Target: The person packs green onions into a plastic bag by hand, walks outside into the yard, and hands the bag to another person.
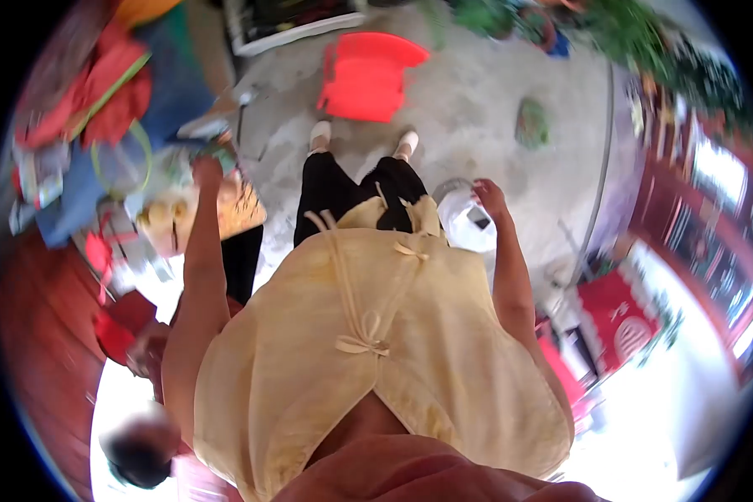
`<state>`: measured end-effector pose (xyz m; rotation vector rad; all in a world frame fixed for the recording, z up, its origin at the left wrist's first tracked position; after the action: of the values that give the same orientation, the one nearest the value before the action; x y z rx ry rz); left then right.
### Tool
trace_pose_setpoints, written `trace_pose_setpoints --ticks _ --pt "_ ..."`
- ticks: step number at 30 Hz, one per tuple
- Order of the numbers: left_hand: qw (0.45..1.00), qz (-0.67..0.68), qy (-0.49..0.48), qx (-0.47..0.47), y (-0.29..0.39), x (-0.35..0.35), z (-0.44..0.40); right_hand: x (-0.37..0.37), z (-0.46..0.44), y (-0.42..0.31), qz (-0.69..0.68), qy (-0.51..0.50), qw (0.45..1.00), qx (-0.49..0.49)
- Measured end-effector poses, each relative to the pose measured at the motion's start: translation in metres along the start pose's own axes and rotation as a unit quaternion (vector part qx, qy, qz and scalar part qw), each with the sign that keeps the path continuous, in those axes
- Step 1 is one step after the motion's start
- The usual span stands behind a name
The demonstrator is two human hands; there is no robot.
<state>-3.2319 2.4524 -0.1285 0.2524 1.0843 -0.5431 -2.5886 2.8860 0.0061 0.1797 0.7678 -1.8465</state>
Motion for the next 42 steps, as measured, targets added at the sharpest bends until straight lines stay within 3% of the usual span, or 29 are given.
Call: trace_pose_setpoints --ticks 1,3,5,7,8,11,13,15,16,18,20,22,25,26,27,28,30,31,32,34,35,39,42 --pt "0.997 -0.036 -0.036 0.055 0.043 -0.018 0.018 -0.005 0.004 0.009 0.001 0.020 1.000 -0.005" --pt "0.997 0.018 -0.073 0.012 0.101 -0.037 0.052 -0.016 0.017 0.027 0.031 0.022 0.998 0.044" --pt "0.982 -0.017 -0.054 0.178 0.145 0.030 0.041 -0.027 0.018 0.066 0.004 0.043 0.995 0.085" --pt "0.980 0.082 -0.100 0.152 0.236 -0.030 0.077 -0.037 0.000 0.128 0.092 0.089 0.991 -0.047" --pt "0.962 0.011 -0.099 0.255 0.278 -0.029 0.080 -0.055 0.013 0.141 0.089 0.136 0.986 0.020" --pt "0.926 0.077 -0.140 0.342 0.379 -0.026 0.071 -0.048 -0.016 0.283 -0.018 0.195 0.979 0.051" --pt "0.924 0.164 -0.223 0.264 0.442 -0.051 0.069 -0.038 -0.021 0.343 -0.070 0.107 0.991 0.044" --pt "0.898 0.252 -0.309 0.187 0.529 -0.068 0.080 -0.052 -0.024 0.383 -0.113 0.089 0.990 -0.006" --pt "0.897 0.196 -0.263 0.298 0.568 -0.069 0.063 -0.061 -0.022 0.396 -0.130 0.113 0.984 -0.047" --pt "0.871 0.215 -0.228 0.378 0.640 -0.076 0.051 -0.099 -0.006 0.420 -0.194 0.187 0.962 -0.044" --pt "0.855 0.190 -0.276 0.395 0.714 -0.111 0.087 -0.127 0.022 0.418 -0.198 0.243 0.947 0.063" --pt "0.864 0.109 -0.241 0.429 0.777 -0.133 0.099 -0.137 0.047 0.412 -0.163 0.259 0.940 0.149" --pt "0.862 0.039 -0.161 0.480 0.856 -0.153 0.108 -0.120 0.072 0.424 -0.235 0.302 0.908 0.170" --pt "0.853 0.021 -0.194 0.483 0.884 -0.144 0.115 -0.111 0.080 0.435 -0.282 0.338 0.884 0.156" --pt "0.847 -0.004 -0.223 0.483 0.908 -0.136 0.118 -0.112 0.096 0.414 -0.632 0.366 0.683 -0.021" --pt "0.842 -0.034 -0.245 0.479 0.926 -0.140 0.116 -0.113 0.113 0.392 -0.864 0.309 0.351 -0.189" --pt "0.803 0.109 -0.373 0.451 0.977 -0.143 0.144 -0.192 0.190 0.329 -0.848 0.348 0.240 -0.319" --pt "0.742 0.068 -0.479 0.464 1.005 -0.133 0.167 -0.213 0.219 0.317 -0.836 0.396 0.194 -0.326" --pt "0.737 0.059 -0.538 0.404 1.030 -0.123 0.180 -0.237 0.247 0.298 -0.818 0.430 0.158 -0.347" --pt "0.717 0.052 -0.639 0.272 1.077 -0.104 0.238 -0.254 0.282 0.267 -0.800 0.470 0.128 -0.349" --pt "0.673 0.051 -0.694 0.250 1.100 -0.107 0.281 -0.257 0.292 0.254 -0.791 0.488 0.118 -0.350" --pt "0.481 0.018 -0.863 0.153 1.141 -0.131 0.480 -0.232 0.285 0.227 -0.779 0.529 0.023 -0.337" --pt "0.401 -0.030 -0.909 0.108 1.109 -0.134 0.608 -0.150 0.261 0.222 -0.764 0.617 -0.073 -0.172"
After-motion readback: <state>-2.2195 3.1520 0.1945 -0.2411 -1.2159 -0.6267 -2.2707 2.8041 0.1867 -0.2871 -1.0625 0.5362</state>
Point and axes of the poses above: each hand's wrist, its own z-axis away from the middle knuckle, its own x-axis out of the palm, y = z × x, the point moved 9 cm from there along -z, towards the middle knuckle, and after that the axes turned 4 degrees about z, right-handed, at the moved point
